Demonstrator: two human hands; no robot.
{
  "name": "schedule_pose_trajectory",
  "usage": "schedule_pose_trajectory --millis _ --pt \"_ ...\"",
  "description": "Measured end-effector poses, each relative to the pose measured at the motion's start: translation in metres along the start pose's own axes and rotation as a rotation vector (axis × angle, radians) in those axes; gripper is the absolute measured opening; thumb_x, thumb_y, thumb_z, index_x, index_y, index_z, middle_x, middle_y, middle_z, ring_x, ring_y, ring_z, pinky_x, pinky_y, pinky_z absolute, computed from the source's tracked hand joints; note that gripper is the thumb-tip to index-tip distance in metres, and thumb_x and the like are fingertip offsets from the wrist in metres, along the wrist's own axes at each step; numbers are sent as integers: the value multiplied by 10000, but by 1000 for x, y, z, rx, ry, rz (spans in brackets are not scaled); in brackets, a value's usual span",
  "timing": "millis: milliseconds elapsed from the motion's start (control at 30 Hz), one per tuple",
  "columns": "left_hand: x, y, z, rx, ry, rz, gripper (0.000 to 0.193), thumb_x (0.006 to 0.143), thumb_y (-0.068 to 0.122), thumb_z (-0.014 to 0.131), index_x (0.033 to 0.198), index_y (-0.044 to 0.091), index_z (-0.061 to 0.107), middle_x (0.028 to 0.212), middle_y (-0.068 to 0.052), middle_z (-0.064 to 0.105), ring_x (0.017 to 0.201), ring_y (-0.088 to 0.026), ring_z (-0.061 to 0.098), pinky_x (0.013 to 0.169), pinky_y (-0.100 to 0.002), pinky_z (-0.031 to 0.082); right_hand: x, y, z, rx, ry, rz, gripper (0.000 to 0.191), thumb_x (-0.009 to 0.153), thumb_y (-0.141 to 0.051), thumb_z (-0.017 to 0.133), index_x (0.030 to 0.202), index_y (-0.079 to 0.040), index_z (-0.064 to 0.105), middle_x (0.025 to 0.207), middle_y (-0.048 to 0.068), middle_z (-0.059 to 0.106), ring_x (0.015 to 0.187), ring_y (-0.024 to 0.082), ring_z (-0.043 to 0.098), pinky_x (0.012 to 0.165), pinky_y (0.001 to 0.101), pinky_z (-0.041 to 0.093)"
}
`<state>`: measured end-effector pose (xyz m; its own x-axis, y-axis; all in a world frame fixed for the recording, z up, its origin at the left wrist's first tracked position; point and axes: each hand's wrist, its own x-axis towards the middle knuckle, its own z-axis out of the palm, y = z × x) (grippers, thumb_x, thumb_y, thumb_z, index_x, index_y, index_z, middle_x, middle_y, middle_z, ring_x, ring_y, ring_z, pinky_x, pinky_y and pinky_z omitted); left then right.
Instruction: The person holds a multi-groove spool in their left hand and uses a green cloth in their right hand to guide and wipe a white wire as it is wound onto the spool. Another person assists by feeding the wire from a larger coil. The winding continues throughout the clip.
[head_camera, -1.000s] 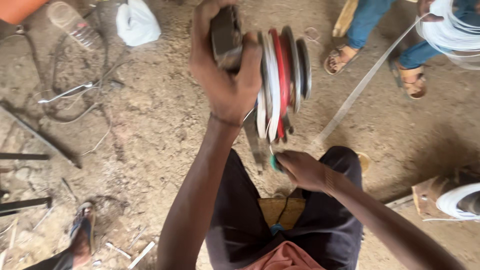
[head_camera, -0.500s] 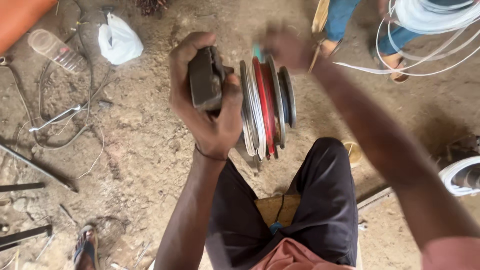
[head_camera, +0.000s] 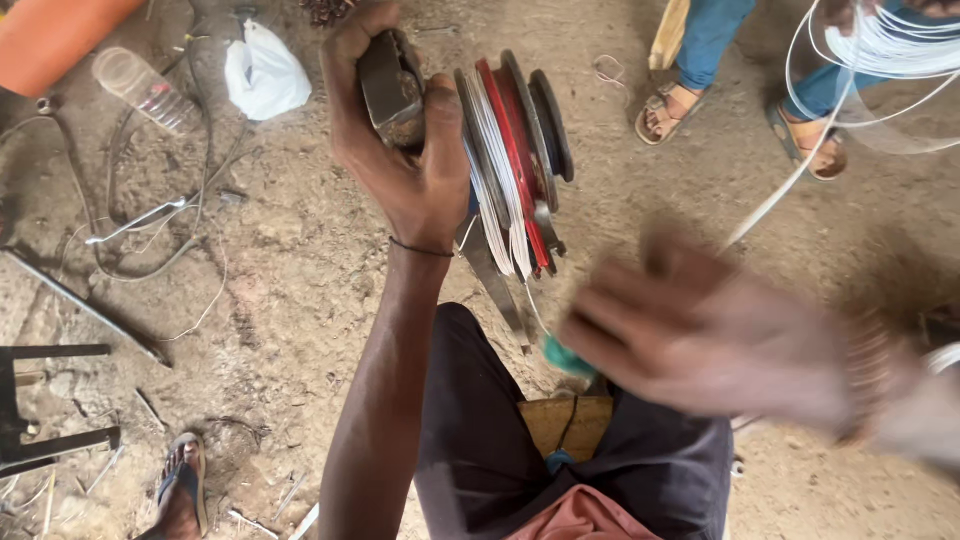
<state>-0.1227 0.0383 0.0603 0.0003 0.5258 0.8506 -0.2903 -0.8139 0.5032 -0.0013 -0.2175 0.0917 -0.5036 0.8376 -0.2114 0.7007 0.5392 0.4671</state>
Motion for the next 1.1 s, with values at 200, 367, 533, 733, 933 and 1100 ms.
schedule_pose_trajectory --millis 200,367,533,733,933,1100 --pt "-12 21 -3 -34 -63 -82 360 996 301 648 1295 104 611 1052 -43 645 672 -100 499 527 -262 395 96 172 49 462 660 189 246 1020 -105 455 1215 -107 605 886 88 602 744 214 574 703 372 524" --pt "-23 31 -16 -65 -68 -75 374 990 305 640 1314 121 605 1050 -41 654 623 -94 493 524 -250 415 164 57 232 1350 487 377 284 1059 -177 439 1284 -109 600 803 92 622 631 189 557 591 342 518" --pt "-7 11 -22 69 17 -66 352 1007 316 618 1306 129 608 1005 -30 663 621 -95 493 526 -257 410 114 -93 227 1436 -199 618 336 1098 -249 423 1352 -111 595 720 96 642 517 164 539 479 312 513" --pt "6 -12 -8 81 53 0 308 995 225 639 1280 135 565 965 -10 586 723 -126 518 612 -292 471 3 -35 30 354 280 130 598 691 -29 684 1281 -47 588 1086 128 674 870 248 711 627 327 580" --pt "-7 18 -1 -44 -49 -61 340 982 220 639 1300 116 579 1039 -48 615 696 -107 494 570 -278 447 58 157 11 111 540 190 317 970 -132 646 1287 -115 660 887 29 661 721 147 626 572 283 519" --pt "-17 48 -10 -136 -96 -75 391 995 247 629 1364 134 571 1030 -32 603 673 -97 514 554 -258 438 151 128 190 1031 495 312 309 971 -70 562 1272 -90 628 894 83 651 724 196 610 577 339 514"
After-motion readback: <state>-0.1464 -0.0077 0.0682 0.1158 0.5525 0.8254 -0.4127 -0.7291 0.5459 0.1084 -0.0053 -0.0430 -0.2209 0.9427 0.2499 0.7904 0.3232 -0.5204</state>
